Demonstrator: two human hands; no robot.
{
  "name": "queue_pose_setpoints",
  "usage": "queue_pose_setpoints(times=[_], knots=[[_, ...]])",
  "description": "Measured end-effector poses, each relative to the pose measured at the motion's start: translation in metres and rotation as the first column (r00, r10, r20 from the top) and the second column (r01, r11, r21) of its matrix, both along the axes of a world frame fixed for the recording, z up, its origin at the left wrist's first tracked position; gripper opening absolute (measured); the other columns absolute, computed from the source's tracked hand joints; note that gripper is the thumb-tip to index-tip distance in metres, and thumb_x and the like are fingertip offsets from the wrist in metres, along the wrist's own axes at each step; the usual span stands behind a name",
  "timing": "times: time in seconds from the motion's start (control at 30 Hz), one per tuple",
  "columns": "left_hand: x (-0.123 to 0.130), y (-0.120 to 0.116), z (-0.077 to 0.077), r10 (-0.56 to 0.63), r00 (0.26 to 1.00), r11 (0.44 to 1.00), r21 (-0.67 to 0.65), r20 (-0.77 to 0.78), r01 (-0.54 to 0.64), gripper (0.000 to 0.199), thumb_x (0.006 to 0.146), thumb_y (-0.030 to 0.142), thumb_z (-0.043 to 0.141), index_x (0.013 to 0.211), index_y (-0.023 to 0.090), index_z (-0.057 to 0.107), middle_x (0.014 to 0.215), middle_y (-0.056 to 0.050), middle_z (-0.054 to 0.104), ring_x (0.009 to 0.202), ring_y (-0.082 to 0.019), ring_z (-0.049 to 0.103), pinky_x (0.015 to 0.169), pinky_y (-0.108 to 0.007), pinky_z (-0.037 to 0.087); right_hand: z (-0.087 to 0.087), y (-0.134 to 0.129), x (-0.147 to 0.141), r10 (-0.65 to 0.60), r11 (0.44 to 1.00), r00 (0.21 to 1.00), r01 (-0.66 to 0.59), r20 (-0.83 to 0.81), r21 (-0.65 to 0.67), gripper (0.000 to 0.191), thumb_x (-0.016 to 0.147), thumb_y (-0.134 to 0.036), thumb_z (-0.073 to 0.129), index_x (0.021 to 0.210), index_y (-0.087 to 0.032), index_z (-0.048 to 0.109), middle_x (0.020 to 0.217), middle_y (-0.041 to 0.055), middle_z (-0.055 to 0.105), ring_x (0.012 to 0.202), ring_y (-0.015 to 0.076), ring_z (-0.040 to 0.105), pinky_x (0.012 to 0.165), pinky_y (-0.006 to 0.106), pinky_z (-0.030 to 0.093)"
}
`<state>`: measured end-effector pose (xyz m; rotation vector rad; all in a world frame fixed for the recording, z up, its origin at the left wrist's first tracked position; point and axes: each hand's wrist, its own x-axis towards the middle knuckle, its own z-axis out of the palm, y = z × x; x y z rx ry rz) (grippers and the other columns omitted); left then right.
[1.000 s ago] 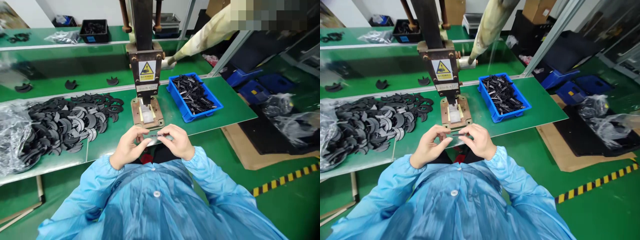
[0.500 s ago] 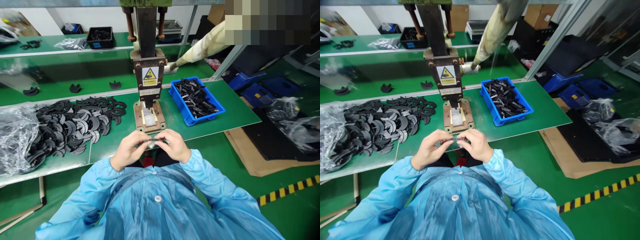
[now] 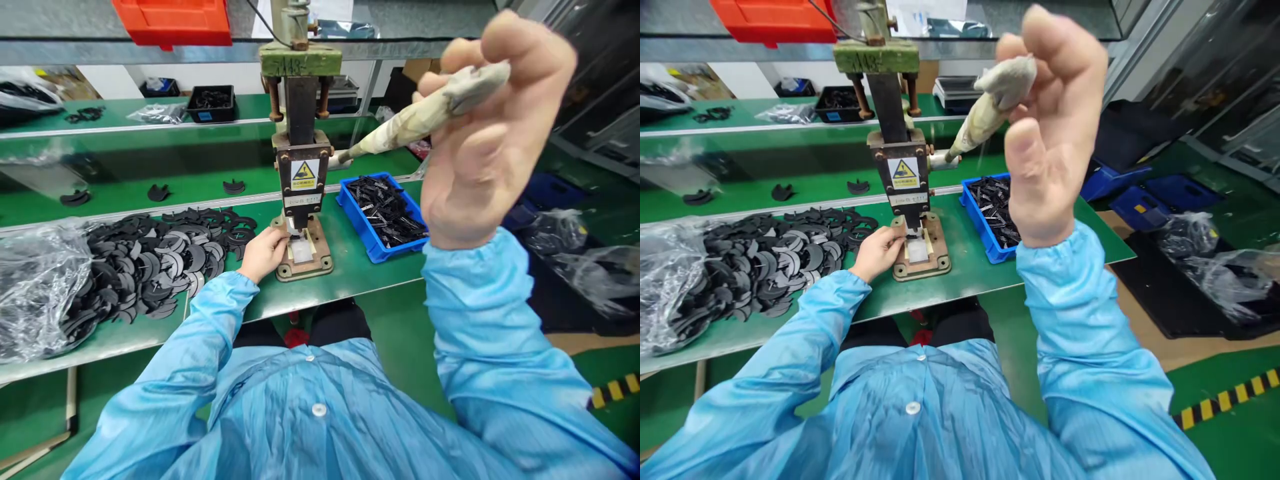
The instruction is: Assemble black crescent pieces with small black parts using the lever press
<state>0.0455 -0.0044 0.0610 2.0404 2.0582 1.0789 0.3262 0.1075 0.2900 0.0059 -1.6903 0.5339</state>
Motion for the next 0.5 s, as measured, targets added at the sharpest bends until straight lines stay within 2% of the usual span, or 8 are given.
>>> queue_pose_setpoints(times=[0.03, 0.1, 0.2, 0.3, 0.4, 0.5], knots=[[0.002, 0.002, 0.0, 0.001, 1.0, 1.0, -0.017, -0.026, -0.002, 0.025, 0.107, 0.031, 0.058, 0.115, 0.023, 0.08, 0.111, -0.009, 0.077, 0.103, -0.022, 0.073, 0.091, -0.031, 0.056, 0.009, -0.004, -0.004, 0.03, 1.0, 0.999, -0.03, 0.026, -0.004, 0.069, 0.091, -0.076, 0.067, 0.135, -0.022, 0.062, 0.123, 0.0031, 0.065, 0.115, 0.0168, 0.072, 0.104, 0.042, 0.064], [0.004, 0.005, 0.001, -0.013, 0.996, 0.999, -0.047, -0.083, 0.009, 0.028, 0.109, 0.032, 0.055, 0.118, 0.024, 0.08, 0.117, -0.009, 0.077, 0.11, -0.024, 0.073, 0.091, -0.032, 0.056, 0.017, -0.013, -0.012, 0.047, 0.998, 0.996, -0.045, 0.071, -0.039, 0.056, 0.095, -0.068, 0.067, 0.12, -0.018, 0.064, 0.106, -0.0014, 0.062, 0.098, 0.0106, 0.072, 0.099, 0.04, 0.064], [0.006, 0.005, 0.003, -0.07, 0.983, 0.994, -0.097, -0.168, 0.054, 0.031, 0.109, 0.03, 0.053, 0.124, 0.026, 0.08, 0.127, -0.01, 0.075, 0.118, -0.026, 0.072, 0.091, -0.034, 0.056, 0.008, -0.025, -0.014, 0.01, 0.998, 0.998, -0.006, 0.067, -0.058, 0.037, 0.102, -0.054, 0.066, 0.097, -0.018, 0.061, 0.089, -0.0056, 0.055, 0.079, 0.0045, 0.065, 0.089, 0.034, 0.065], [0.004, 0.006, 0.005, -0.115, 0.972, 0.987, -0.132, -0.204, 0.089, 0.032, 0.107, 0.026, 0.054, 0.125, 0.026, 0.08, 0.129, -0.01, 0.074, 0.118, -0.027, 0.072, 0.092, -0.035, 0.057, -0.012, -0.034, -0.006, 0.019, 0.999, 0.993, -0.015, 0.116, -0.035, 0.033, 0.098, -0.048, 0.075, 0.087, -0.021, 0.06, 0.083, -0.0034, 0.06, 0.078, 0.0094, 0.067, 0.083, 0.037, 0.066], [0.001, 0.008, 0.005, -0.136, 0.972, 0.984, -0.137, -0.193, 0.11, 0.033, 0.108, 0.025, 0.052, 0.125, 0.026, 0.08, 0.128, -0.01, 0.073, 0.117, -0.026, 0.072, 0.094, -0.035, 0.057, -0.039, -0.042, 0.004, -0.003, 1.0, 0.987, 0.002, 0.162, 0.007, 0.029, 0.097, -0.045, 0.076, 0.082, -0.023, 0.064, 0.082, -0.0002, 0.07, 0.092, 0.0193, 0.075, 0.099, 0.052, 0.067], [0.002, 0.009, 0.004, -0.131, 0.976, 0.986, -0.12, -0.171, 0.112, 0.033, 0.109, 0.027, 0.05, 0.124, 0.026, 0.08, 0.126, -0.01, 0.073, 0.116, -0.025, 0.072, 0.095, -0.034, 0.058, -0.078, -0.049, 0.008, -0.07, 0.997, 0.987, 0.067, 0.145, 0.026, 0.028, 0.096, -0.038, 0.074, 0.075, -0.026, 0.062, 0.074, -0.0039, 0.069, 0.092, 0.0193, 0.075, 0.114, 0.06, 0.061]])
